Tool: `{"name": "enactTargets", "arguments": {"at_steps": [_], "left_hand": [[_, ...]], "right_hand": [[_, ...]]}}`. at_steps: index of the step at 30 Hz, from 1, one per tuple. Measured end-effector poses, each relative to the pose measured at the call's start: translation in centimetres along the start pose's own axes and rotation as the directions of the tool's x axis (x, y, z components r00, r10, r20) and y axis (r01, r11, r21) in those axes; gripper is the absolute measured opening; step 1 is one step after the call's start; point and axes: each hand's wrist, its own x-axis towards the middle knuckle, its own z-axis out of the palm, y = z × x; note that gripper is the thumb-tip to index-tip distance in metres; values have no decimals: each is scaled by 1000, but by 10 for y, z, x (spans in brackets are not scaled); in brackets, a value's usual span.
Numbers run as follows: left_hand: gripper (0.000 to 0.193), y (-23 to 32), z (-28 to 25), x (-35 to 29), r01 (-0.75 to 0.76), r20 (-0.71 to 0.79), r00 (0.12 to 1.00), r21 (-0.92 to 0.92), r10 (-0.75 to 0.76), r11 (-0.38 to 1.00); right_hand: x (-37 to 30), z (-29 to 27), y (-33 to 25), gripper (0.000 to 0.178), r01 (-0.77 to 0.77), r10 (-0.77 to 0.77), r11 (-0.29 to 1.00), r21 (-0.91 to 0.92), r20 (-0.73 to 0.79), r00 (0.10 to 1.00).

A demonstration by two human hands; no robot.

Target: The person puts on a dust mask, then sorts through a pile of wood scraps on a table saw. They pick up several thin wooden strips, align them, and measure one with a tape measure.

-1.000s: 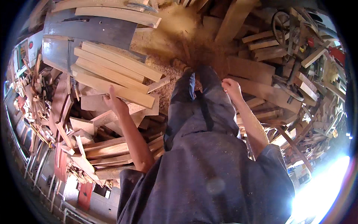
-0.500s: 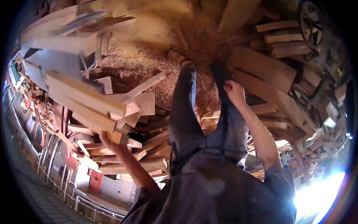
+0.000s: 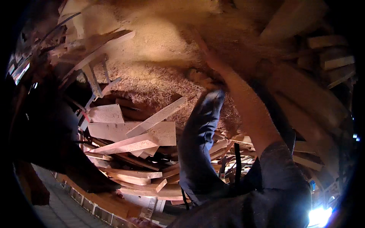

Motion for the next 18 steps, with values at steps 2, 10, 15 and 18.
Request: {"name": "enactTargets", "arguments": {"at_steps": [2,10,15,18], "left_hand": [[77,-11,-16,-22,33,-52,998,-5,-33,999],[83,5,-49,-18,24,82,997,-262,-2,965],[83,37,-71,-20,154,181,981,-519,-68,841],[82,37,-78,-16,193,148,981,-637,-127,746]], "right_hand": [[-11,-24,-40,31,51,-61,993,109,88,994],[-170,-261,-206,39,-272,305,505,819,125,944],[-266,-384,-353,33,-264,277,245,933,193,941],[-314,-443,-464,33,-267,106,193,944,251,962]]}}
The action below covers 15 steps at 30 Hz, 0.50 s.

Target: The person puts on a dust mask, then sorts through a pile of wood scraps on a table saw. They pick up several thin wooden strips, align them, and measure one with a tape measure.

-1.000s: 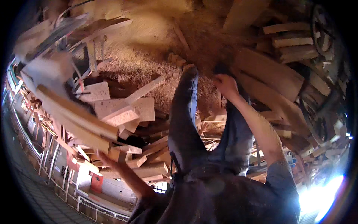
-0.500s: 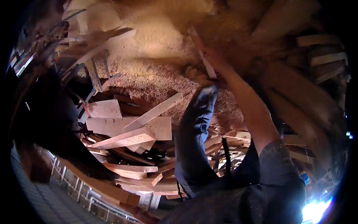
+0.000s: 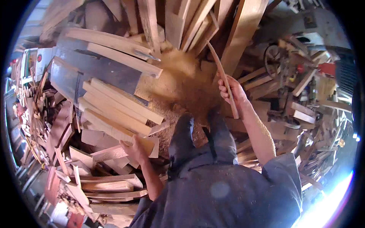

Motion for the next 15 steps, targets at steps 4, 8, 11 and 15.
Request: {"name": "enactTargets", "arguments": {"at_steps": [4,8,11,15], "left_hand": [[82,12,9,15,-100,-5,995,-143,100,985],[84,22,10,25,-208,22,977,-75,211,975],[86,18,27,25,-220,58,975,236,212,947],[90,5,34,32,-149,55,988,183,141,972]], "right_hand": [[-49,72,-26,36,56,-59,998,19,268,962],[-62,131,-18,38,26,-66,994,104,395,916],[-60,179,-12,39,116,-90,987,-112,214,973],[-53,203,-13,60,298,-195,900,-319,319,928]]}}
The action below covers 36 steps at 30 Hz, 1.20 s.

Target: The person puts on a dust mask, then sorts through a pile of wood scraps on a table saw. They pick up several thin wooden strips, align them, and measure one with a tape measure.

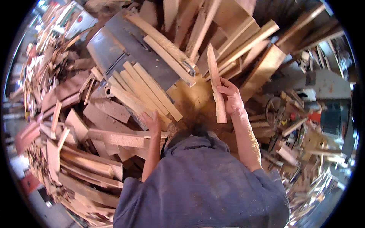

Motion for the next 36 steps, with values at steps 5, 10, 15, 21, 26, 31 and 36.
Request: {"name": "enactTargets", "arguments": {"at_steps": [5,10,15,21,26,31,36], "left_hand": [[101,21,-18,3,33,-13,999,-345,-40,938],[90,21,-17,3,17,-91,994,-382,-55,924],[81,19,-12,13,97,-61,989,-438,-137,893],[65,25,-12,13,82,-135,974,-545,-184,835],[57,22,-25,15,151,-195,957,-289,-213,945],[55,118,-28,5,29,218,975,-345,50,938],[53,174,29,25,265,285,958,-893,3,363]], "right_hand": [[21,2,11,44,69,-76,931,-359,-6,997],[26,20,28,21,543,-566,108,-833,398,722],[31,40,32,20,682,-535,-179,-709,652,537],[43,38,44,21,664,-547,-178,-726,634,547],[46,42,46,19,619,-550,-132,-774,577,604],[46,44,58,15,608,-556,-38,-793,522,647],[31,62,55,15,615,-476,48,-787,523,707]]}}
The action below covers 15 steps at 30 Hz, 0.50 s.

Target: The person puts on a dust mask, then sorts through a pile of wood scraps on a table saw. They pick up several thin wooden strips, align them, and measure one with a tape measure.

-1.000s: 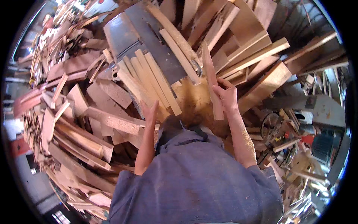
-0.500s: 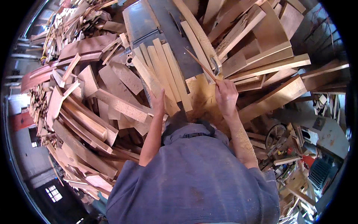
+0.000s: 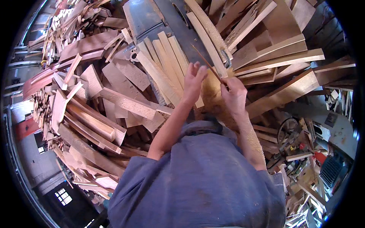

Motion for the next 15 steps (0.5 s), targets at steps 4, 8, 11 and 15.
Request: {"name": "enactTargets", "arguments": {"at_steps": [4,8,11,15], "left_hand": [[56,33,0,10,3,187,982,-102,16,995],[45,41,-39,23,-2,394,919,84,-32,996],[38,51,-35,16,92,432,899,-35,-68,995],[37,51,-43,17,132,475,879,-148,-47,980]], "right_hand": [[-16,-20,0,17,-120,102,986,119,144,984],[-29,-49,4,19,-152,118,977,148,219,969],[-56,-72,24,15,-230,210,970,76,210,955],[-80,-96,31,13,-360,345,930,75,164,924]]}}
